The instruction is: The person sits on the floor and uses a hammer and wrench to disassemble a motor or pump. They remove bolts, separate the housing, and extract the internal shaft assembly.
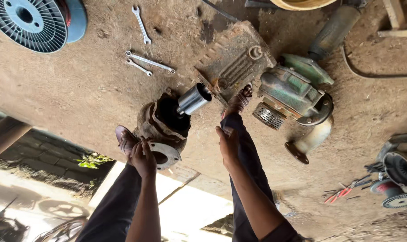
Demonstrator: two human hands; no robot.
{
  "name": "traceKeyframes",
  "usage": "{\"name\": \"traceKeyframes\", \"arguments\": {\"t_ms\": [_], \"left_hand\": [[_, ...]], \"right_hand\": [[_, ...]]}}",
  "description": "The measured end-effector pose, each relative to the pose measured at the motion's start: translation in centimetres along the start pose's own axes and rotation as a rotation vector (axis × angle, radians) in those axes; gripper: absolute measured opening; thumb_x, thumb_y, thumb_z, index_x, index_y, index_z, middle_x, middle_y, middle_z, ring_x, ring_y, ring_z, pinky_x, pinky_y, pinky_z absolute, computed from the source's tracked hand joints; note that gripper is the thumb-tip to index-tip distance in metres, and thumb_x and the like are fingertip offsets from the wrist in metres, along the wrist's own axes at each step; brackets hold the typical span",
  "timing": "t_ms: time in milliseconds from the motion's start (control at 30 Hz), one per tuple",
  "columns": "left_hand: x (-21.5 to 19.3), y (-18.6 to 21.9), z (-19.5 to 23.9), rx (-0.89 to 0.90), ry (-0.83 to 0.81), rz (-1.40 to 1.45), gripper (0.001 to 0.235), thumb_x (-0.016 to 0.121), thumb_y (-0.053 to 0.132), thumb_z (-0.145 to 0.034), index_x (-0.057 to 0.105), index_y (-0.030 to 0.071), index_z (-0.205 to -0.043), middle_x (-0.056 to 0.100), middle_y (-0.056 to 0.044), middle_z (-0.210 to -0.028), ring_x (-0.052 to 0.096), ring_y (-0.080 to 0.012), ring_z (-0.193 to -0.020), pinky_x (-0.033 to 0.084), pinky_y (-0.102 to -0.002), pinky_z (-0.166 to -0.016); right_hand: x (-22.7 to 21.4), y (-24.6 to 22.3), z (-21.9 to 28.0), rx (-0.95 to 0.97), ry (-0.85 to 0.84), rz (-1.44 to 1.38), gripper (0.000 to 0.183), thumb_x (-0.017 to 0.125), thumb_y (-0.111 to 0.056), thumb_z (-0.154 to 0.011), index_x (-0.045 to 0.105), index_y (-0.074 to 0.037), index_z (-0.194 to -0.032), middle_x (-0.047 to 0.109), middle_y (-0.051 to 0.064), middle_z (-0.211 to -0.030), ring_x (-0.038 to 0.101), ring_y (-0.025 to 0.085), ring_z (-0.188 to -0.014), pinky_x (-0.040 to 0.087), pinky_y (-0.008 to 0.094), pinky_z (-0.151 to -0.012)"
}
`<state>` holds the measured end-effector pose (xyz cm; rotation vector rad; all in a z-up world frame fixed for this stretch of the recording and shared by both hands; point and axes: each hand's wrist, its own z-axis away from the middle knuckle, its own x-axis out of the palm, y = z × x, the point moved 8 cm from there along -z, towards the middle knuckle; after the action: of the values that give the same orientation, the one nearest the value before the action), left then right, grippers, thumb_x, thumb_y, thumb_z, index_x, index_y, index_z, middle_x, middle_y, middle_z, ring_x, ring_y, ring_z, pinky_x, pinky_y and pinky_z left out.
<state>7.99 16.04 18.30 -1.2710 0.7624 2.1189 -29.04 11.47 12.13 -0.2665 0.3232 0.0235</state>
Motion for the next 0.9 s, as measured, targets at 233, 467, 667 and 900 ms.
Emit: {"name": "traceKeyframes", "arguments": {"t_ms": [233, 467, 667, 900], "left_hand": [[5.2, -6.0, -3.6, -0.467, -0.087, 0.426, 0.063, 0.046, 0.056, -0.109, 0.072, 0.006, -0.079, 0.070, -0.004, -0.072, 0.065, -0.0185, -0.062, 0.050, -0.034, -0.062], [5.6, -5.4, -4.4, -0.557, 0.055, 0.122, 0.076, 0.041, 0.077, -0.098, 0.071, 0.012, -0.071, 0.059, -0.011, -0.057, 0.053, -0.0269, -0.053, 0.042, -0.046, -0.064], [4.3, -3.8, -4.6, -0.539, 0.099, 0.136, 0.080, 0.042, 0.076, -0.097, 0.063, 0.009, -0.058, 0.050, -0.008, -0.050, 0.046, -0.0285, -0.049, 0.040, -0.041, -0.085], [4.2, -3.5, -4.0, -0.501, 0.055, 0.121, 0.071, 0.042, 0.075, -0.098, 0.065, 0.017, -0.063, 0.051, -0.009, -0.054, 0.049, -0.0287, -0.053, 0.037, -0.041, -0.082]], "right_hand": [[4.0, 1.5, 0.6, -0.128, -0.200, 0.030, 0.054, 0.075, -0.041, -0.088, 0.056, -0.004, -0.122, 0.064, 0.006, -0.111, 0.059, 0.019, -0.085, 0.051, 0.034, -0.072], [8.1, 4.6, 1.9, -0.042, -0.399, 0.220, 0.049, 0.071, -0.045, -0.092, 0.058, -0.008, -0.121, 0.068, 0.007, -0.112, 0.064, 0.015, -0.098, 0.052, 0.030, -0.082], [10.4, 6.7, 2.4, -0.051, -0.476, 0.392, 0.044, 0.069, -0.043, -0.094, 0.062, -0.006, -0.117, 0.069, 0.007, -0.104, 0.064, 0.017, -0.094, 0.051, 0.032, -0.081], [12.3, 7.1, 3.7, -0.260, -0.493, 0.557, 0.042, 0.066, -0.045, -0.098, 0.066, -0.006, -0.113, 0.073, 0.010, -0.108, 0.067, 0.019, -0.102, 0.052, 0.033, -0.090]]}}
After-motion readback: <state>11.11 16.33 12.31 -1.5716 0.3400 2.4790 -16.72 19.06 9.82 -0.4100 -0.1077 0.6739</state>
